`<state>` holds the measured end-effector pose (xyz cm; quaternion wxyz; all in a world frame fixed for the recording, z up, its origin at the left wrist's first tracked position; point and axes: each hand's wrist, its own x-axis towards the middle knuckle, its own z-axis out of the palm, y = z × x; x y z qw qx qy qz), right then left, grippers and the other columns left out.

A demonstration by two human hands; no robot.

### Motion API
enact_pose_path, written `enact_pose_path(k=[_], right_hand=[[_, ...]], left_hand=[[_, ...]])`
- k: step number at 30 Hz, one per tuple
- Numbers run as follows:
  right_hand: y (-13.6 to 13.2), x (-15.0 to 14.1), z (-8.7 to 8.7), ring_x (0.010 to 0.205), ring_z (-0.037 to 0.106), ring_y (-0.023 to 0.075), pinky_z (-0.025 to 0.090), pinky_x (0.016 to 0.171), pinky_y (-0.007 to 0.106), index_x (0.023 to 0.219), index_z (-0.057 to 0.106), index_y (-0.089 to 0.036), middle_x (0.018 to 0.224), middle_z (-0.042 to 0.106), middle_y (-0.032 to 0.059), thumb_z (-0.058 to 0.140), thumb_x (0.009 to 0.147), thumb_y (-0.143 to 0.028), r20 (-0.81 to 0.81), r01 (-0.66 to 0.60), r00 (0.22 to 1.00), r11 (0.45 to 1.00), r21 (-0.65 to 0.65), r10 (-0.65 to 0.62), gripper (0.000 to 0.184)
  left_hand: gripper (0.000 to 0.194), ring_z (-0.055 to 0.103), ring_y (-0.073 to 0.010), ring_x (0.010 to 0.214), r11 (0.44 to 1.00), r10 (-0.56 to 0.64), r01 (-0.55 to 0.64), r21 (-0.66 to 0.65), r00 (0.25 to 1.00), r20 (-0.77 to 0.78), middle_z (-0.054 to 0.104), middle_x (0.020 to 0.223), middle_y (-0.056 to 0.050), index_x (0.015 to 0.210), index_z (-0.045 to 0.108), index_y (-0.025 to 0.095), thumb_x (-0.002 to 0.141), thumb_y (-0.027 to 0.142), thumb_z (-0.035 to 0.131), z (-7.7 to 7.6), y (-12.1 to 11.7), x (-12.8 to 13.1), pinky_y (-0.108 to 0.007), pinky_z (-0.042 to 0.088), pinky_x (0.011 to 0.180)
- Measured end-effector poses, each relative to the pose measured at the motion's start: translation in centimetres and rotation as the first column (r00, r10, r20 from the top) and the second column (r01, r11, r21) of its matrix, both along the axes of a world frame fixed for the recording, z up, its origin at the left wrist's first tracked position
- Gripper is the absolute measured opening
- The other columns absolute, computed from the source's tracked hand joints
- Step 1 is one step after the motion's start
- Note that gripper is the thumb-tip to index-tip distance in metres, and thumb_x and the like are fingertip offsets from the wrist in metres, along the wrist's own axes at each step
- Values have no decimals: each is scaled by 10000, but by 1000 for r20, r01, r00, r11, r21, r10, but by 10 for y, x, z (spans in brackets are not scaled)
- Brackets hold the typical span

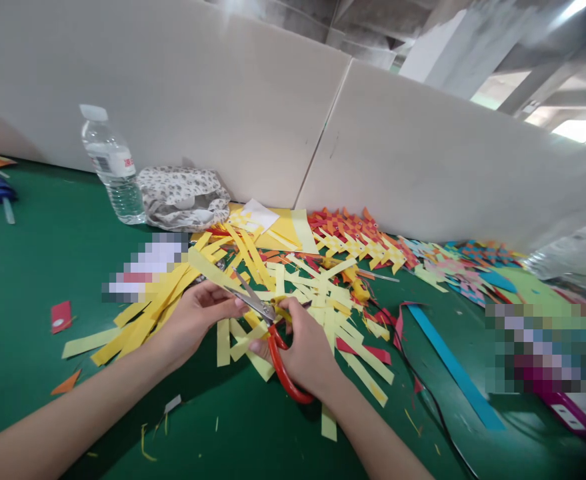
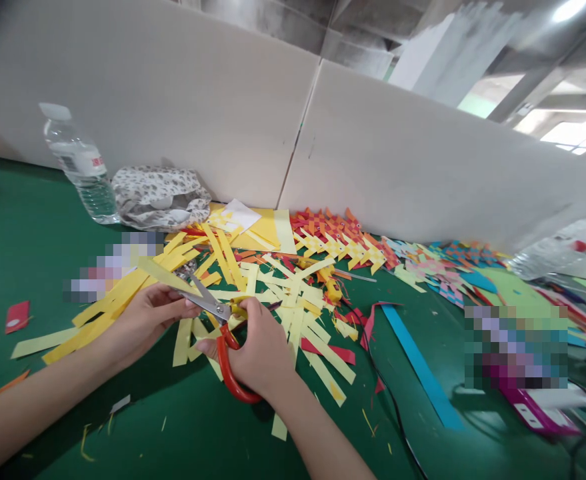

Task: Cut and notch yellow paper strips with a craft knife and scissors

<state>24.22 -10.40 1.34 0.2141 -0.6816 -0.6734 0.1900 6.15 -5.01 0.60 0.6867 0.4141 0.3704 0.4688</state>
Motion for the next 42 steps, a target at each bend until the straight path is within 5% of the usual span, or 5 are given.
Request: enact_pose_path(k=[20,42], right_hand=[[-1,-2,0,570,476,128,326,499,234,799,408,-229,693,553,-30,681,608,-465,-88,-26,995,994,107,36,408],[-2,-1,1,599,518,153,346,507,248,869,451,-229,736,582,-7,668,616,-458,-76,32,997,991,133,-22,405]], left_hand=[[169,673,-130,690,995,-52,56,-82,997,55,708,685,6,726,676,182,606,205,792,-4,1,-1,-232,543,719],[128,644,-97,693,998,-56,57,-34,998,40,698,734,17,741,682,196,649,222,766,-1,-1,0,-191,526,706]])
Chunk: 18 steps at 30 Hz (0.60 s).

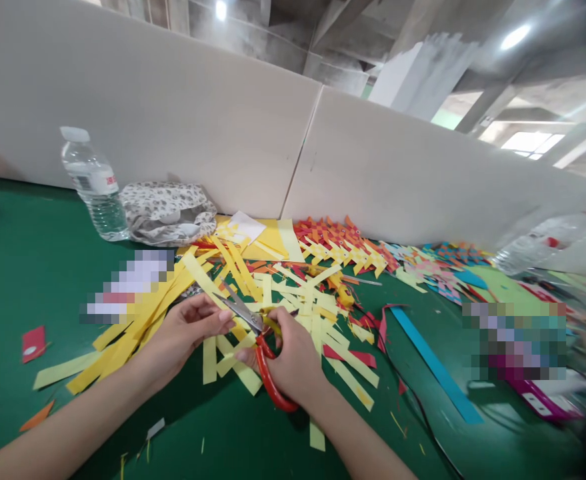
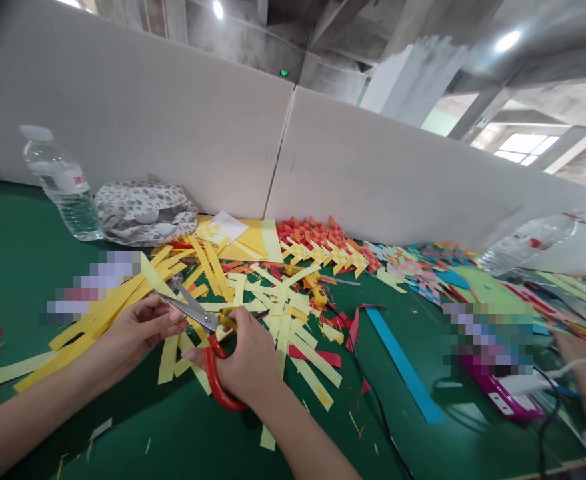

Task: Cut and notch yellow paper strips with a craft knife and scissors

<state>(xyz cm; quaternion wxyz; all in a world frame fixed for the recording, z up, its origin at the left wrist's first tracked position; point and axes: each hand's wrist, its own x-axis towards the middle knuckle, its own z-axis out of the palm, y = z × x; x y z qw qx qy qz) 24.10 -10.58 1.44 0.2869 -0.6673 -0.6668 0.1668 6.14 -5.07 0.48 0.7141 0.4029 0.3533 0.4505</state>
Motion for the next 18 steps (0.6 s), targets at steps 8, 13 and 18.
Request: enact_pose_path(k=[8,13,18], right_hand=[[3,-1,5,611,524,135,417,546,254,799,447,-227,750,586,-18,687,669,-368,-475,-68,880,991,-117,4,307],[7,-1,10,578,509,101,442,592,248,758,447,-222,747,589,-36,743,617,-266,-753,-187,658,971,-147,12,331],[9,-1,4,492,451,75,417,540,232,765,472,-222,713,593,-55,753,572,-179,-764,-194,646,969,-155,8,344]], left_hand=[[168,644,-119,671,1000,-4,7,24,994,-108,673,656,23,661,622,184,631,258,770,-4,1,2,-218,505,687],[209,613,-111,629,990,-103,123,68,965,-243,652,647,25,633,596,174,610,277,777,-6,-8,10,-199,480,616],[200,590,-94,624,985,-155,169,42,962,-224,639,646,36,624,590,177,617,266,770,-7,-10,13,-181,463,610]])
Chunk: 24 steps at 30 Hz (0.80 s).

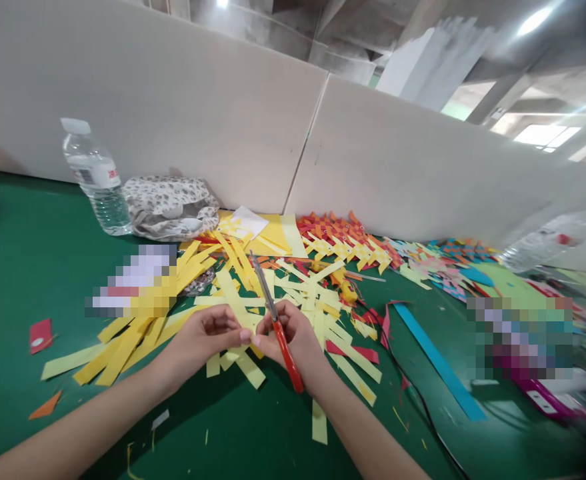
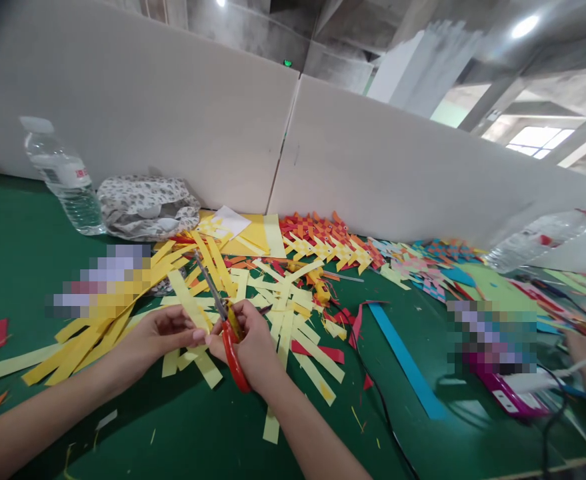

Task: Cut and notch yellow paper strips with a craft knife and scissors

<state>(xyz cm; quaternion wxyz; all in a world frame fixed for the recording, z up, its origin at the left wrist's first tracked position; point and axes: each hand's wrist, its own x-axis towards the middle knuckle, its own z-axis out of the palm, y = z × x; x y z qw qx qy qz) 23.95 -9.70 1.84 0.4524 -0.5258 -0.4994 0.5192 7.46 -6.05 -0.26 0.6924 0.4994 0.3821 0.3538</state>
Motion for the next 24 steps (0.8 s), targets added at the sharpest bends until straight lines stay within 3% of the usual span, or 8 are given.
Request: enact_pose_path(k=[7,11,20,22,24], right_hand=[[-1,0,-1,567,520,93,446,587,230,762,456,-221,702,575,-55,723,567,-111,9,7,1000,1000,8,-8,348],[-1,0,0,600,537,106,431,564,222,763,451,-218,696,546,-54,712,569,-105,122,33,992,999,21,-36,344],[-5,-1,1,550,483,98,380,498,216,768,419,-224,704,533,-45,710,606,-214,273,40,960,997,72,-59,332],[-5,1,1,538,467,105,365,483,221,806,432,-231,691,537,-45,701,625,-269,395,68,912,992,109,-106,326],[-5,3,1,521,445,117,331,458,227,858,452,-244,655,519,-48,702,619,-332,574,115,800,983,145,-178,358]], left_hand=[[150,574,-106,635,999,-33,33,4,999,-15,632,665,20,674,625,182,675,296,721,4,3,-2,-195,449,616],[161,563,-111,652,998,1,2,60,999,-49,615,683,22,682,627,184,669,314,723,3,3,-3,-199,443,624],[173,541,-100,626,995,16,-10,104,998,-53,596,649,26,661,615,182,678,319,718,2,4,-5,-182,434,598],[166,546,-96,629,994,73,-71,83,997,-26,601,659,31,689,616,192,680,322,719,3,6,-7,-181,445,608],[165,553,-92,654,983,167,-167,76,986,15,603,689,37,715,618,202,686,330,718,5,8,-10,-180,461,640]])
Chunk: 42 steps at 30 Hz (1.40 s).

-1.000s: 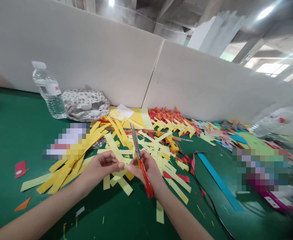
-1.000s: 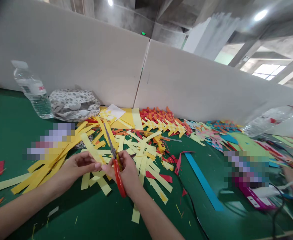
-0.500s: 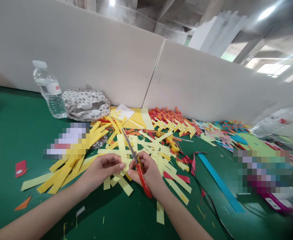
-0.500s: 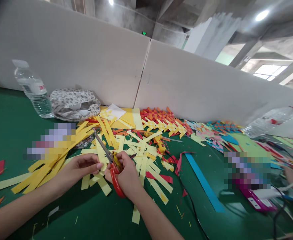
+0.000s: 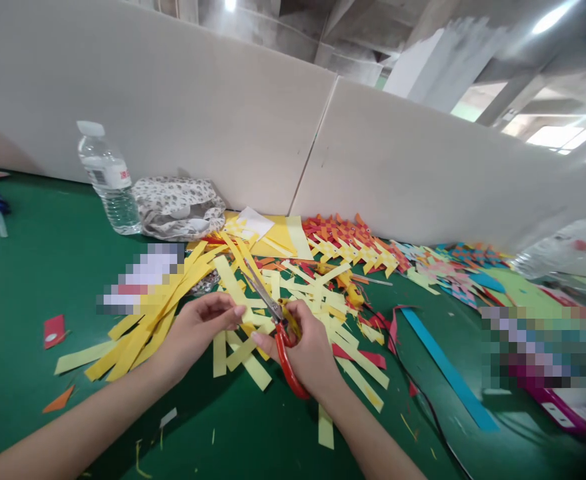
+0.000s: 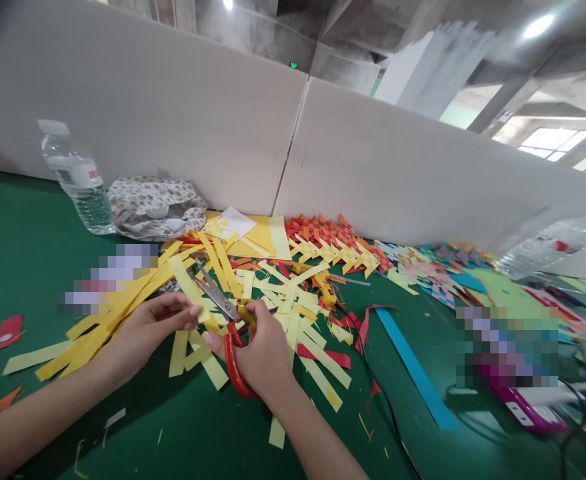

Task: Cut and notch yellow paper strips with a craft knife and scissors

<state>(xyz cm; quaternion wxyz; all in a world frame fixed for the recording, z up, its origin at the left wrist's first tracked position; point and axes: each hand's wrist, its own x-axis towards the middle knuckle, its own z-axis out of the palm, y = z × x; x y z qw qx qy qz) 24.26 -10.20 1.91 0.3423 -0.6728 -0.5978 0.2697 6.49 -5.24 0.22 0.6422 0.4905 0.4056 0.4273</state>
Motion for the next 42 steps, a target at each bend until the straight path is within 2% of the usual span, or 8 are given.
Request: enact_pose_path(k=[3,7,13,19,42], right_hand=[[0,1,-1,553,472,152,304,459,236,941,470,-263,651,509,-38,706,597,-411,256,71,964,997,14,-72,443],[-1,-1,-3,594,511,172,301,480,243,961,467,-261,668,532,-25,683,617,-461,330,22,944,1000,-1,-20,453],[-2,-2,-4,610,522,171,291,484,241,938,462,-251,686,551,-20,679,626,-470,326,-14,945,1000,6,11,439],[-2,0,-7,593,509,163,280,457,244,893,455,-246,722,567,-8,696,622,-450,250,-67,966,998,-1,65,416],[-1,-2,-8,544,437,119,302,444,227,753,406,-234,666,536,-34,713,626,-469,145,-91,986,995,49,83,407]], left_hand=[[183,552,-86,675,993,114,-114,15,992,50,580,691,45,692,607,199,692,347,715,2,4,-3,-177,477,666],[189,556,-82,666,990,141,-143,15,986,89,585,685,43,689,617,191,678,342,729,4,5,-3,-164,482,640],[170,553,-75,643,993,114,-115,2,985,133,609,665,40,665,630,184,670,312,741,2,3,-3,-156,482,625],[142,553,-80,660,996,93,-93,-9,987,135,625,694,31,695,654,184,673,294,741,1,3,-3,-162,484,625],[169,556,-77,651,991,110,-92,-102,975,194,610,708,35,680,633,171,647,277,760,5,1,0,-177,495,625]])
